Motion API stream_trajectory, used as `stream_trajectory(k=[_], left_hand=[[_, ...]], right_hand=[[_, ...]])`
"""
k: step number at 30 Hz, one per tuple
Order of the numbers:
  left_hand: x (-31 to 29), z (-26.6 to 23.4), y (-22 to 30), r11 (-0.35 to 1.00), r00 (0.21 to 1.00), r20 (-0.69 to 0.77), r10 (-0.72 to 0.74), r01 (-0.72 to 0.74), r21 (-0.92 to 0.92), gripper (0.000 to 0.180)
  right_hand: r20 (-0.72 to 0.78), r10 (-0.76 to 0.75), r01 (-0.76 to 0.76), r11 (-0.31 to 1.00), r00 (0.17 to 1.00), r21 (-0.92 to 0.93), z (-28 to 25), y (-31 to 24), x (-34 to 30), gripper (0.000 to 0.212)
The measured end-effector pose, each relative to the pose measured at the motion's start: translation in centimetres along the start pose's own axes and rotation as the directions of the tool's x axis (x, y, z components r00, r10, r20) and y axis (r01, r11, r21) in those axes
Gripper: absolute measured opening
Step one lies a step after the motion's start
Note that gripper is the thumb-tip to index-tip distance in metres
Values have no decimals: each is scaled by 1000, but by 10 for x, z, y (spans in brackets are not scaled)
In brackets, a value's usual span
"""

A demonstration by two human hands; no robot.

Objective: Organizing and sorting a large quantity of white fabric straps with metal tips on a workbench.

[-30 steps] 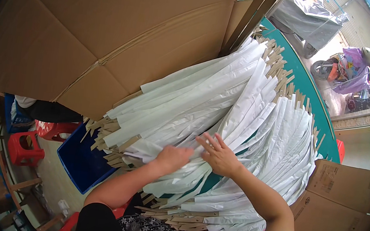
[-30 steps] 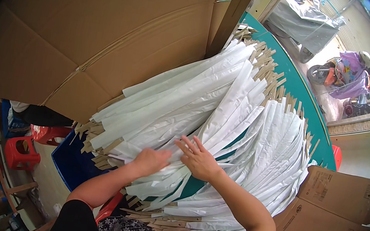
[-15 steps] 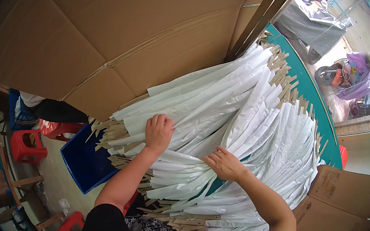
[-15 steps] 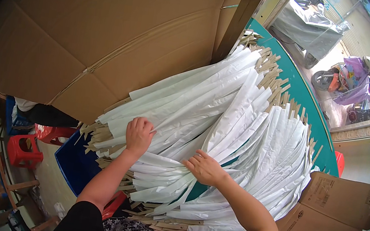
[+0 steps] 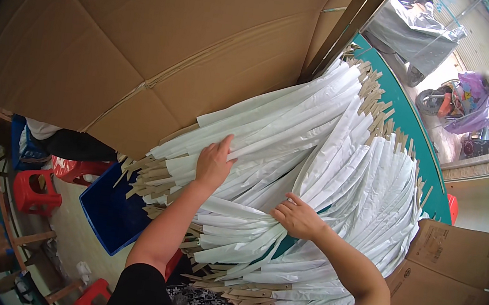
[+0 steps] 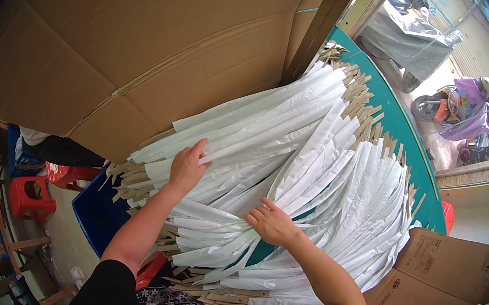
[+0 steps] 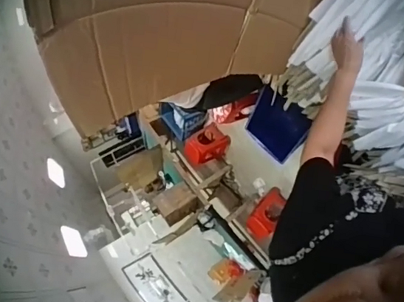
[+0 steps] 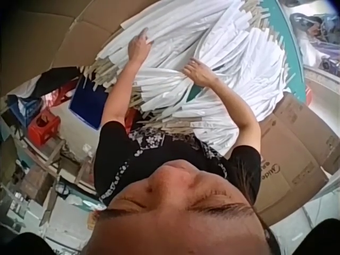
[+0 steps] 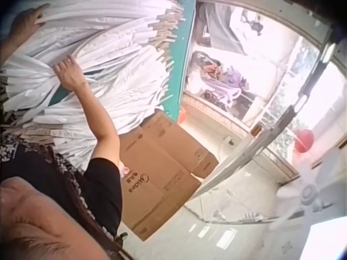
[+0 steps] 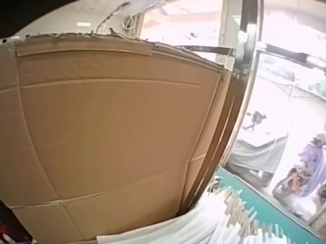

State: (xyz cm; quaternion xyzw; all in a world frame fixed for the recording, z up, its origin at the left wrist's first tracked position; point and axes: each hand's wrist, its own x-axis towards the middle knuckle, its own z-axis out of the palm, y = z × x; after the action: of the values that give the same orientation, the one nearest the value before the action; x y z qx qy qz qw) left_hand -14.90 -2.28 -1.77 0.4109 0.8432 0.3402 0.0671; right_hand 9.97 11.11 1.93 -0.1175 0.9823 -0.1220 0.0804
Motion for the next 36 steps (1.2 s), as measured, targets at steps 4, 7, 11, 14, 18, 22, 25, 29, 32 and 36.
stream_trajectory(k=[4, 7, 11, 14, 18, 22, 25, 29, 32, 36], left_hand=[[4, 2, 3, 999, 1000, -3, 28, -28, 17, 33], [5, 2, 8, 998, 999, 15, -41, 42, -53, 27], [7, -2, 14, 979, 975, -126, 182, -167, 120, 20], [-5, 1, 21, 937, 967, 4, 254, -247, 246, 17], [-39, 7, 36, 929, 948, 255, 189, -257, 265, 15], [-71, -14, 79, 987, 797, 592, 116, -157, 19, 32], [-60, -17, 55, 945, 735, 618, 279, -95, -313, 49], [-31, 0, 13, 991, 993, -9, 115, -114, 70, 46], [-20, 7, 7, 978, 990, 107, 91, -109, 177, 38], [-14, 9, 14, 982, 981, 116, 153, -164, 95, 32]], right_hand=[[-14, 4, -4, 1000, 1000, 23, 0, 0, -2, 20], [0, 0, 0, 1000, 1000, 0, 1, 0, -2, 20], [1, -11, 11, 1000, 1000, 0, 2, 0, -3, 23], [76, -10, 12, 1000, 997, -27, 1, -1, -3, 25], [-174, -108, 80, 984, 979, -159, 0, -1, -8, 22], [-76, -43, 39, 998, 996, -57, -27, -3, 4, 22], [146, -45, 42, 999, 988, 22, -20, 4, 1, 20], [89, -111, 110, 994, 990, 16, -12, 8, 3, 21], [29, -118, 118, 993, 993, -5, -11, 6, 3, 22], [5, -59, 59, 997, 998, 41, -14, 1, 0, 27]])
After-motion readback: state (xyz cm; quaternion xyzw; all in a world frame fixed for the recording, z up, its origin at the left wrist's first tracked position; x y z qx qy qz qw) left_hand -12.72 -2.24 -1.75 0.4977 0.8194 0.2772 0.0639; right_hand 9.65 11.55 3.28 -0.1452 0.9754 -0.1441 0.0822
